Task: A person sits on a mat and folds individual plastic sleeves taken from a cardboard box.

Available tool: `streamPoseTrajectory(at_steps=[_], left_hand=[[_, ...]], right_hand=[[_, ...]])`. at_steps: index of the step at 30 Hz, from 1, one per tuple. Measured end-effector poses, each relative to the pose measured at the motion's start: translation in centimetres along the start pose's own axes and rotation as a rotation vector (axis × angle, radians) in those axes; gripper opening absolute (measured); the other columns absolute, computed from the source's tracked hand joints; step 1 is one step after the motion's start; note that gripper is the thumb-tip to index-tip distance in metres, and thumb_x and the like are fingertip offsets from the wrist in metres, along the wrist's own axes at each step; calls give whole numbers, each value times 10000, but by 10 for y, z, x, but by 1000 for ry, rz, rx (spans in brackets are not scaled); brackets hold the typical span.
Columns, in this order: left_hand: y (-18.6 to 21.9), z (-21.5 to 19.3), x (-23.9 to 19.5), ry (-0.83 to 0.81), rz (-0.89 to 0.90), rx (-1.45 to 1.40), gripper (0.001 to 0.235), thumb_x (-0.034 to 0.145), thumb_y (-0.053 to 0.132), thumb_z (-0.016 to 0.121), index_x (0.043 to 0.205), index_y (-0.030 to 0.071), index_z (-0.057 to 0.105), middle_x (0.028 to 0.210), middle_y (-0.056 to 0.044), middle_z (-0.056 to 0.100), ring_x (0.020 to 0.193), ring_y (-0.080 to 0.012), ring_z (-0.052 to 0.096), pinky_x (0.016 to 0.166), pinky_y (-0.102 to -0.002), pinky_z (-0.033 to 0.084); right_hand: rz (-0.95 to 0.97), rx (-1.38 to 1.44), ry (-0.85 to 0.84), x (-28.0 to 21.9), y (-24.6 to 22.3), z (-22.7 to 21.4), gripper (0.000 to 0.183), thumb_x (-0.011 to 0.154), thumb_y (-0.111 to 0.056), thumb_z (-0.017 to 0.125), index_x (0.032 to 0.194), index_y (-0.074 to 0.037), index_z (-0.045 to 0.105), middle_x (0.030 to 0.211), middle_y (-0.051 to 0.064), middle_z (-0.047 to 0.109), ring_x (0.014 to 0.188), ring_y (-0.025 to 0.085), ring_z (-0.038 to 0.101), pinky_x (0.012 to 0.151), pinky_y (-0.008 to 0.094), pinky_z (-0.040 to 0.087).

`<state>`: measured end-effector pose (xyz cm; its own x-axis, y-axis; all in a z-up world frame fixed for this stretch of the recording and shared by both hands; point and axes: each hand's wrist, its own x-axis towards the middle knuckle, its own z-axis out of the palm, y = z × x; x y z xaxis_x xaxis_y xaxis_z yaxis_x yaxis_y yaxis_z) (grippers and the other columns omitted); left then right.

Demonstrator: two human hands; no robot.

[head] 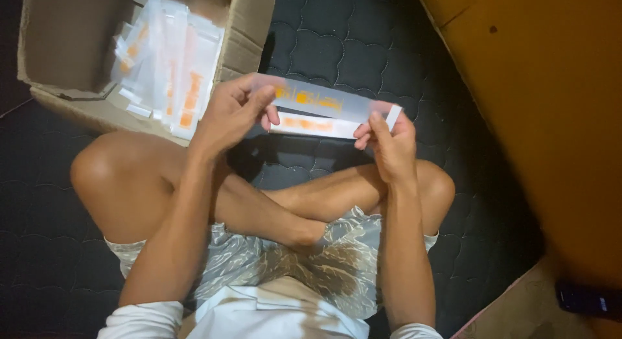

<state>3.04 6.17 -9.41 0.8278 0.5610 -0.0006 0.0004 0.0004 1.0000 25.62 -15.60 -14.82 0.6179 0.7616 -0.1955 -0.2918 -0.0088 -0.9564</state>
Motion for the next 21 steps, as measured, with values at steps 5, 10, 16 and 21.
streamPoseTrajectory(at_steps=[5, 10, 16, 21], left_hand=[[14, 4, -5, 197, 32, 2, 433, 1072, 379, 506, 1338, 42, 562, 753, -46, 648, 600, -81, 589, 576, -196, 511], [-14, 9, 8, 354, 186, 98, 424, 1155, 325, 397, 1292, -7, 622, 594, -41, 566, 497, -104, 558, 478, -171, 477], [-32, 44, 17, 315, 311, 106, 279, 1104, 159, 496, 1240, 90, 729, 700, -95, 696, 502, -125, 584, 545, -262, 507], [-5, 64, 19, 130, 248, 86, 280, 1061, 155, 542, 1233, 146, 763, 453, -34, 563, 466, -99, 519, 572, -226, 507]], right_hand=[[169, -115, -66, -10, -13, 31, 143, 991, -181, 640, 1055, -68, 583, 850, 220, 739, 660, 234, 718, 612, 271, 585], [69, -232, -102, -3, -1, 32, 141, 953, -116, 723, 1043, -32, 656, 901, 205, 766, 788, 217, 772, 693, 307, 645], [-525, -770, -77, 13, -20, 52, 348, 957, -200, 764, 1293, -134, 705, 1226, 111, 726, 1161, 329, 677, 1014, 453, 498], [-431, -630, -224, 17, -36, 70, 172, 1037, -265, 627, 955, -260, 778, 635, -62, 706, 632, 103, 689, 692, 261, 561]])
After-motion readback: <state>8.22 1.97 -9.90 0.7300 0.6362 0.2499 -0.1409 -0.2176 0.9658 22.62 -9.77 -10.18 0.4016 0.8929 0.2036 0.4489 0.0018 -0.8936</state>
